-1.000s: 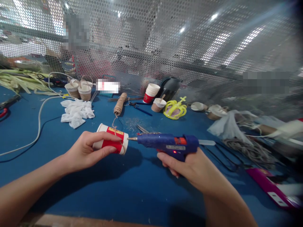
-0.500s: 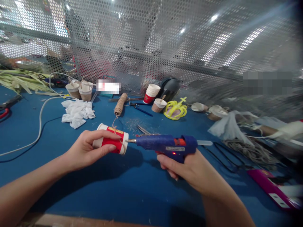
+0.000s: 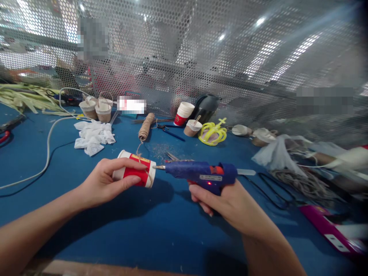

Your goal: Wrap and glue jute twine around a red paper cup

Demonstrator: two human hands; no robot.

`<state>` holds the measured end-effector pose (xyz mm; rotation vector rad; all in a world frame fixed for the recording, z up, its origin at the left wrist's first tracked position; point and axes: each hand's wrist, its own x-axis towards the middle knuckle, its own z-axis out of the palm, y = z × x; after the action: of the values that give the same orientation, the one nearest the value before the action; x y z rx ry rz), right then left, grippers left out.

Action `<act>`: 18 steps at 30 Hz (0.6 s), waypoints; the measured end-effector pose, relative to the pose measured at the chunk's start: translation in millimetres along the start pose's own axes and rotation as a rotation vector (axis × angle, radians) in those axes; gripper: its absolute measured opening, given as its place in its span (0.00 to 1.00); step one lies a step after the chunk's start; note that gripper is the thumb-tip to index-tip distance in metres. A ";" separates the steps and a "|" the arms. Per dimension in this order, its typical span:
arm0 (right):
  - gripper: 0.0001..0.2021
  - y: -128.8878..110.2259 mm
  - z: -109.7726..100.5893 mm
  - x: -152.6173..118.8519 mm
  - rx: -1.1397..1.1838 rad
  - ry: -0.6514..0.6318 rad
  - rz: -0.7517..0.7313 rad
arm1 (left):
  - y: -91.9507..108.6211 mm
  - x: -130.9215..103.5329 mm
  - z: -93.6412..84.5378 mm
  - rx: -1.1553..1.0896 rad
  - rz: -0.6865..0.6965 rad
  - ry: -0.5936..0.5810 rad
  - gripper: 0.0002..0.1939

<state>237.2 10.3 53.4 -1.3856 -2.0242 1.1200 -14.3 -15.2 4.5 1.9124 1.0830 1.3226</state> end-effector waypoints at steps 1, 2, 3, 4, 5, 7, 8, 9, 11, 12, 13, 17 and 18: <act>0.13 -0.5 0.5 -0.1 0.002 0.004 0.000 | 0.2 -0.1 0.1 0.001 -0.001 -0.004 0.09; 0.14 -0.9 1.0 0.0 0.003 0.009 -0.002 | 0.4 -0.2 0.2 0.004 0.003 -0.009 0.09; 0.14 -1.1 1.5 0.2 0.003 0.012 -0.005 | 0.7 -0.2 0.4 0.007 0.006 -0.013 0.08; 0.14 -1.0 2.0 0.6 0.004 0.010 -0.005 | 1.0 -0.3 0.6 0.007 0.010 -0.015 0.08; 0.14 -0.5 2.5 1.1 0.010 0.008 -0.006 | 1.1 -0.2 0.8 0.005 0.012 -0.014 0.08; 0.14 1.3 3.4 1.8 0.022 -0.013 -0.012 | 1.1 0.2 1.3 -0.011 0.005 -0.004 0.08; 0.14 2.3 3.8 1.9 0.025 -0.022 -0.016 | 1.1 0.5 1.4 -0.023 -0.005 0.003 0.08; 0.14 3.3 4.1 1.8 0.027 -0.031 -0.019 | 0.9 0.7 1.5 -0.038 -0.018 0.010 0.08; 0.13 4.4 4.5 1.1 0.030 -0.044 -0.023 | 0.8 1.0 1.2 -0.066 -0.047 0.017 0.09; 0.13 4.5 4.5 0.6 0.029 -0.050 -0.019 | 0.8 1.1 1.0 -0.078 -0.059 0.020 0.09; 0.13 4.3 4.4 0.1 0.032 -0.058 -0.018 | 0.9 1.0 0.7 -0.084 -0.068 0.023 0.09; 0.13 2.6 3.0 -0.2 0.031 -0.057 -0.015 | 1.3 0.1 0.7 -0.076 -0.030 0.034 0.09; 0.14 2.4 2.5 0.3 0.025 -0.048 -0.013 | 1.5 -0.2 1.1 -0.065 -0.004 0.029 0.08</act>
<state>236.5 10.0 50.0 -1.3437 -2.0425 1.1802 -12.9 -16.2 5.2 1.8480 1.0442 1.3708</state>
